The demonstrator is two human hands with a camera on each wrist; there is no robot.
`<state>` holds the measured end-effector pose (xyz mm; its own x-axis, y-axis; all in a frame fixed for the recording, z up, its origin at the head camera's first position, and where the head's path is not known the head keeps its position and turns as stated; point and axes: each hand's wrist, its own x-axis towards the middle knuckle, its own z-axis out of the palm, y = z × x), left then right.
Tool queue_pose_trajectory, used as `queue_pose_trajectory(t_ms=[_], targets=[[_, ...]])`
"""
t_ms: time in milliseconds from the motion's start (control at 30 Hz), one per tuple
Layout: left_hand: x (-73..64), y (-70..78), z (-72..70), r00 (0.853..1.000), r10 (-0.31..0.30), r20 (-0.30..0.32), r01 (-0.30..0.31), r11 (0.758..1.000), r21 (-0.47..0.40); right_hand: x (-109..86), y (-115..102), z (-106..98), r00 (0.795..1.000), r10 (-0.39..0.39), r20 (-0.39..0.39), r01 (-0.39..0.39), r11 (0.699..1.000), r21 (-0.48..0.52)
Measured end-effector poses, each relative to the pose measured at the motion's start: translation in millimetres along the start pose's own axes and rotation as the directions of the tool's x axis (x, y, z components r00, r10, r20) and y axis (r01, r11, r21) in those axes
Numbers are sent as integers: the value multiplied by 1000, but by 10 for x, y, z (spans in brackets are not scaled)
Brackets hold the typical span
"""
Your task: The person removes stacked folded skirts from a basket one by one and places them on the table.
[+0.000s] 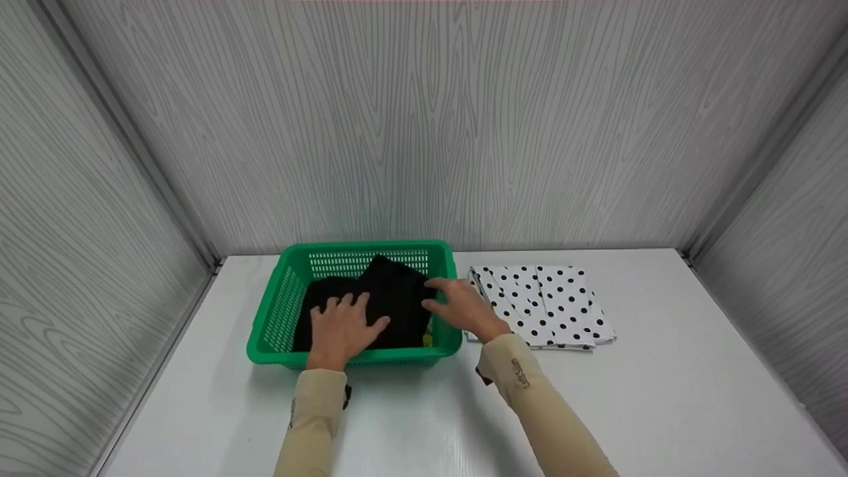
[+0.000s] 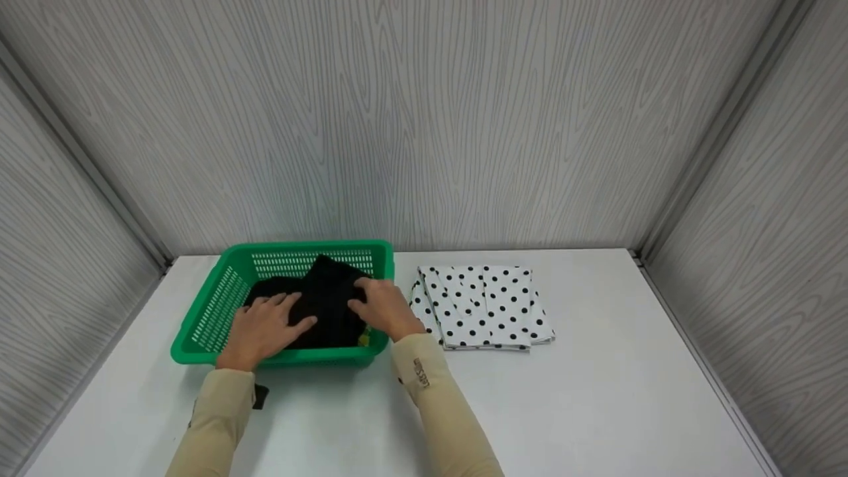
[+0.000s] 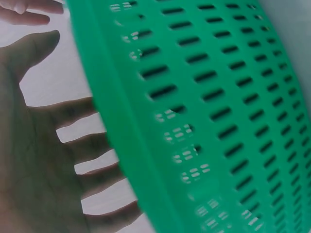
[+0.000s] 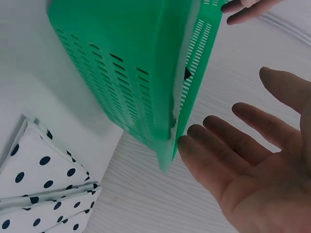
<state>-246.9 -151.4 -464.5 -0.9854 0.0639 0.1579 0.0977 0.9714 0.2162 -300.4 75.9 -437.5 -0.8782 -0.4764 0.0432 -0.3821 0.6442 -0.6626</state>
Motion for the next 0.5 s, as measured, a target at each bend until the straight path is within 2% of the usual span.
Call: queue_pose_trajectory(t_ms=[267, 500], targets=[[-66, -232, 53, 998, -51, 21, 52, 998, -47, 59, -94, 208, 1000, -24, -4, 24, 999, 46], [-89, -403, 82, 991, -121, 53, 123, 991, -54, 114, -179, 366, 997, 41, 64, -45, 997, 68]])
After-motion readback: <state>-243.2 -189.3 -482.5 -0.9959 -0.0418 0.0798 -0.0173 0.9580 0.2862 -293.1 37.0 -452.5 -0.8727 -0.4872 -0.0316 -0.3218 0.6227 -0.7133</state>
